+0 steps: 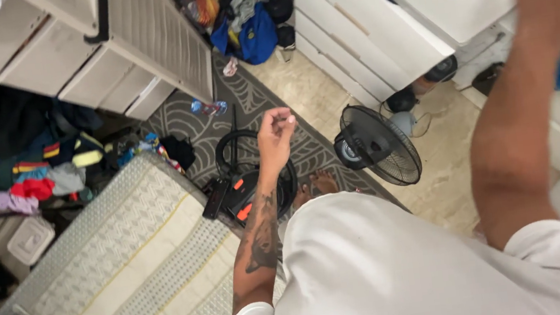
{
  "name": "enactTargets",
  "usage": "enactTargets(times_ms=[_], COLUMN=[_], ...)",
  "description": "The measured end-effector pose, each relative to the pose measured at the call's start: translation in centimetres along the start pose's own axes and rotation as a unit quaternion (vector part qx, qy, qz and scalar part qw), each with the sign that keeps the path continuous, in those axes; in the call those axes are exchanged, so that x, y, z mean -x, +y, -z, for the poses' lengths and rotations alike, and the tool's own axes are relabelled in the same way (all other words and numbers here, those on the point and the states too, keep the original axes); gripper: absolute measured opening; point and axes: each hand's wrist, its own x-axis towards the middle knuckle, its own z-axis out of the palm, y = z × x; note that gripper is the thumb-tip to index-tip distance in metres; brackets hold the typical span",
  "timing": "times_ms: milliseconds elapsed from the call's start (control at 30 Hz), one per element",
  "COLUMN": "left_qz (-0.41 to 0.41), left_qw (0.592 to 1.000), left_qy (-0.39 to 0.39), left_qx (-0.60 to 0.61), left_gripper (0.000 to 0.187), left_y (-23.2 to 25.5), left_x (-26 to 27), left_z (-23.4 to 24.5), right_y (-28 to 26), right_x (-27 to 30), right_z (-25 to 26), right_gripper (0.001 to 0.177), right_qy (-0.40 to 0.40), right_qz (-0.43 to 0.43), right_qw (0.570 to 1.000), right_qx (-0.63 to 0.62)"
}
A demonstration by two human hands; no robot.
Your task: The person organizes a room by putting away toys, books, and educational materials into containers.
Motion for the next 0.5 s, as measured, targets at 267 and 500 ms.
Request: enactTargets(times_ms=[267,500], left_qz=[0.013,0.032], left_qw=[0.997,0.997], left_qy=[0.070,0.063], left_qx=[-0.043,-0.045], left_gripper=[0.020,0.019], left_y=[0.3,-1.6], left_x=[4.1,6.5], left_z=[1.7,4.3], right_y=[-18.2,-16.7], right_x=[20.2,36.6], right_z=[2.7,7.6], right_gripper=[0.051,0.052], right_qy=[-0.376,-0.705], right_qz=[0.163,-0.027], right_qw=[0.863,0.673], right_qx=[-0.296,-0.221])
